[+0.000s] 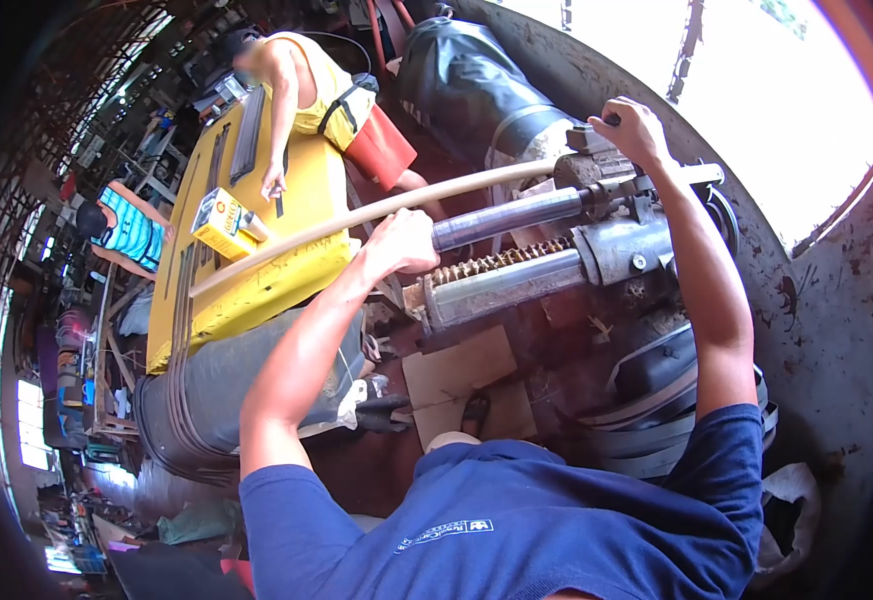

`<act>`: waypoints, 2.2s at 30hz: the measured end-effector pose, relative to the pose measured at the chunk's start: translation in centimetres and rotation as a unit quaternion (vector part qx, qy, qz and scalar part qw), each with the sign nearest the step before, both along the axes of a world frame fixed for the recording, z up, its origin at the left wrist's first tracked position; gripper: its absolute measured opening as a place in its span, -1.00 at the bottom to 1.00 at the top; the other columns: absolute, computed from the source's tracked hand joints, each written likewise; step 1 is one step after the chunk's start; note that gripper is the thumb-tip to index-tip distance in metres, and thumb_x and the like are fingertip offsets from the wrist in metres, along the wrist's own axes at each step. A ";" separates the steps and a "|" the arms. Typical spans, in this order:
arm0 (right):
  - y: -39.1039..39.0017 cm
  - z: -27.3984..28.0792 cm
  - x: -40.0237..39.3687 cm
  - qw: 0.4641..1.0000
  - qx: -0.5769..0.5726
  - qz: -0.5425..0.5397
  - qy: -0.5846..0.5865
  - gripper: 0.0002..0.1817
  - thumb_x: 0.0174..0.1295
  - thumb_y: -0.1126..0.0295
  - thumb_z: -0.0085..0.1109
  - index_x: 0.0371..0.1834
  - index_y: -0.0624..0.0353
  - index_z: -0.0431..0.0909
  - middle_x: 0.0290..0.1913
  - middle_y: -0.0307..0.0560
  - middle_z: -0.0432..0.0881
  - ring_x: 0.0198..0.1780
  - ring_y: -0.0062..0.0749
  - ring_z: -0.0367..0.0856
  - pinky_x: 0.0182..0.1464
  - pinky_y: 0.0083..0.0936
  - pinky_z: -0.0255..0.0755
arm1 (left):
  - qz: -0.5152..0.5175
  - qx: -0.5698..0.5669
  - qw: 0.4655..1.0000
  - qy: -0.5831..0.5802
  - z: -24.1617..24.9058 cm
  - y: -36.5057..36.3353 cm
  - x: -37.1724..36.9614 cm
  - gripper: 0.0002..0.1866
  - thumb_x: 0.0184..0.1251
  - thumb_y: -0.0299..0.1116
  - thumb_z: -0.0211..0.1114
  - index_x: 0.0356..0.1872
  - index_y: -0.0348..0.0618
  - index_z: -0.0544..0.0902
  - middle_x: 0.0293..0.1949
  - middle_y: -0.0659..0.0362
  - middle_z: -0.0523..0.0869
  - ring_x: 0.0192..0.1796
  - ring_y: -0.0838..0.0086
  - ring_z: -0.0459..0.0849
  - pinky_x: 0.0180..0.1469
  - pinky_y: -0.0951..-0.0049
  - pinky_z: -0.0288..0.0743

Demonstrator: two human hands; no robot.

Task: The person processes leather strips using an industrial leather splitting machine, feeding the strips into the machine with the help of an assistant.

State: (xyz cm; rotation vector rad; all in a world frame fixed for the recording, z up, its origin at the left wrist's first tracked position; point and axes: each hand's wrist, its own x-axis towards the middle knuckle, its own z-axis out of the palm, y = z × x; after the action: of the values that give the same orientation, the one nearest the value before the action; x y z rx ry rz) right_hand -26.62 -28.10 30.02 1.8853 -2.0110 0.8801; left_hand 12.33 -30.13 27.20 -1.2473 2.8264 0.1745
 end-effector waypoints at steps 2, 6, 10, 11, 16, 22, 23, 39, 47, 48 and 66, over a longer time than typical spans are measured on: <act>0.1 -0.1 0.0 1.000 -0.007 0.001 0.002 -0.67 0.08 0.08 0.33 -0.47 0.14 0.58 -0.35 -0.11 0.62 -0.25 -0.20 0.62 -0.16 -0.32 0.49 | -0.011 0.041 0.999 -0.029 0.0 -0.6 -0.1 -0.75 -0.19 -0.33 0.26 -0.55 -0.36 0.67 -0.55 -0.15 0.66 -0.42 0.07 0.70 -0.26 0.25 0.61; 0.5 -0.1 0.0 1.000 -0.020 0.004 -0.001 -0.67 0.07 0.09 0.33 -0.47 0.14 0.58 -0.36 -0.11 0.62 -0.26 -0.20 0.62 -0.18 -0.32 0.49 | 0.024 0.210 0.977 -0.044 0.7 -1.3 -0.2 -0.79 -0.15 -0.33 0.31 -0.62 -0.32 0.65 -0.66 0.05 0.67 -0.58 0.38 0.69 -0.43 0.42 0.60; 1.0 -0.1 0.2 1.000 -0.021 0.000 -0.001 -0.69 0.07 0.10 0.33 -0.47 0.14 0.59 -0.36 -0.11 0.62 -0.26 -0.19 0.62 -0.17 -0.32 0.49 | 0.052 0.352 0.933 -0.046 1.1 -2.4 0.1 -0.81 -0.13 -0.38 0.39 -0.55 -0.34 0.64 -0.59 0.12 0.68 -0.55 0.49 0.69 -0.46 0.50 0.66; 1.0 0.1 0.2 1.000 -0.016 -0.002 -0.001 -0.69 0.07 0.10 0.33 -0.47 0.14 0.59 -0.36 -0.11 0.62 -0.25 -0.19 0.62 -0.16 -0.32 0.49 | 0.056 0.384 0.920 -0.049 1.0 -2.8 0.2 -0.79 -0.13 -0.39 0.40 -0.51 -0.36 0.64 -0.55 0.10 0.69 -0.53 0.47 0.70 -0.44 0.48 0.69; 0.8 0.6 0.5 1.000 0.012 -0.011 -0.006 -0.69 0.07 0.10 0.34 -0.45 0.14 0.61 -0.34 -0.09 0.64 -0.22 -0.18 0.63 -0.12 -0.30 0.50 | 0.057 0.426 0.901 -0.065 1.3 -3.7 0.8 -0.77 -0.07 -0.36 0.47 -0.58 -0.34 0.65 -0.61 0.14 0.64 -0.61 0.51 0.64 -0.52 0.53 0.61; -0.9 0.9 0.6 0.998 0.053 -0.027 0.009 -0.67 0.06 0.07 0.33 -0.41 0.13 0.63 -0.28 -0.05 0.67 -0.18 -0.17 0.64 -0.08 -0.29 0.50 | 0.106 0.479 0.868 -0.076 -0.6 -6.6 3.1 -0.69 0.08 -0.16 0.46 -0.37 -0.24 0.73 -0.53 0.21 0.66 -0.51 0.55 0.66 -0.39 0.52 0.63; -1.3 0.9 0.6 0.998 0.059 -0.023 0.007 -0.67 0.06 0.07 0.33 -0.41 0.13 0.63 -0.28 -0.04 0.67 -0.18 -0.17 0.64 -0.08 -0.29 0.50 | 0.127 0.491 0.859 -0.071 -1.6 -7.6 4.1 -0.67 0.11 -0.12 0.45 -0.33 -0.21 0.75 -0.51 0.22 0.67 -0.47 0.56 0.67 -0.37 0.51 0.63; -1.9 0.8 0.5 0.997 0.080 -0.020 0.002 -0.66 0.06 0.07 0.32 -0.39 0.15 0.65 -0.27 -0.01 0.67 -0.15 -0.15 0.64 -0.06 -0.26 0.50 | -0.030 -0.143 0.984 0.105 -0.5 3.3 1.0 -0.37 -0.04 -0.17 0.35 0.07 -0.29 0.43 0.01 -0.11 0.58 0.14 0.14 0.56 0.17 0.17 0.44; -2.3 0.4 0.2 0.998 0.068 -0.014 0.005 -0.65 0.07 0.05 0.30 -0.40 0.15 0.64 -0.25 0.00 0.66 -0.15 -0.12 0.63 -0.05 -0.26 0.49 | 0.017 -0.032 0.998 0.052 -1.0 -0.7 -0.4 -0.73 -0.12 -0.33 0.29 -0.38 -0.29 0.67 -0.33 -0.19 0.70 -0.20 0.01 0.71 -0.05 0.14 0.58; -2.4 0.2 0.1 0.998 0.067 -0.018 0.000 -0.66 0.07 0.06 0.31 -0.40 0.15 0.63 -0.26 -0.01 0.66 -0.15 -0.13 0.63 -0.06 -0.27 0.49 | 0.006 -0.016 0.999 0.039 -0.7 -1.0 -0.3 -0.73 -0.12 -0.33 0.28 -0.38 -0.29 0.67 -0.34 -0.18 0.70 -0.19 0.02 0.70 -0.04 0.14 0.57; 0.8 0.7 0.4 0.998 0.042 -0.032 0.013 -0.63 0.07 0.00 0.30 -0.40 0.13 0.63 -0.30 -0.03 0.68 -0.19 -0.14 0.65 -0.08 -0.27 0.52 | 0.102 0.512 0.846 -0.104 2.0 -4.3 0.4 -0.86 0.00 -0.36 0.41 -0.49 -0.20 0.66 -0.61 0.29 0.55 -0.62 0.64 0.44 -0.43 0.63 0.50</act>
State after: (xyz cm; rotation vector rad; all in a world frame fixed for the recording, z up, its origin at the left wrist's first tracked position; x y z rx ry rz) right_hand -26.18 -27.29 30.71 1.8534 -2.1120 0.7602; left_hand 12.70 -34.40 29.17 -1.1264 1.8452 1.2539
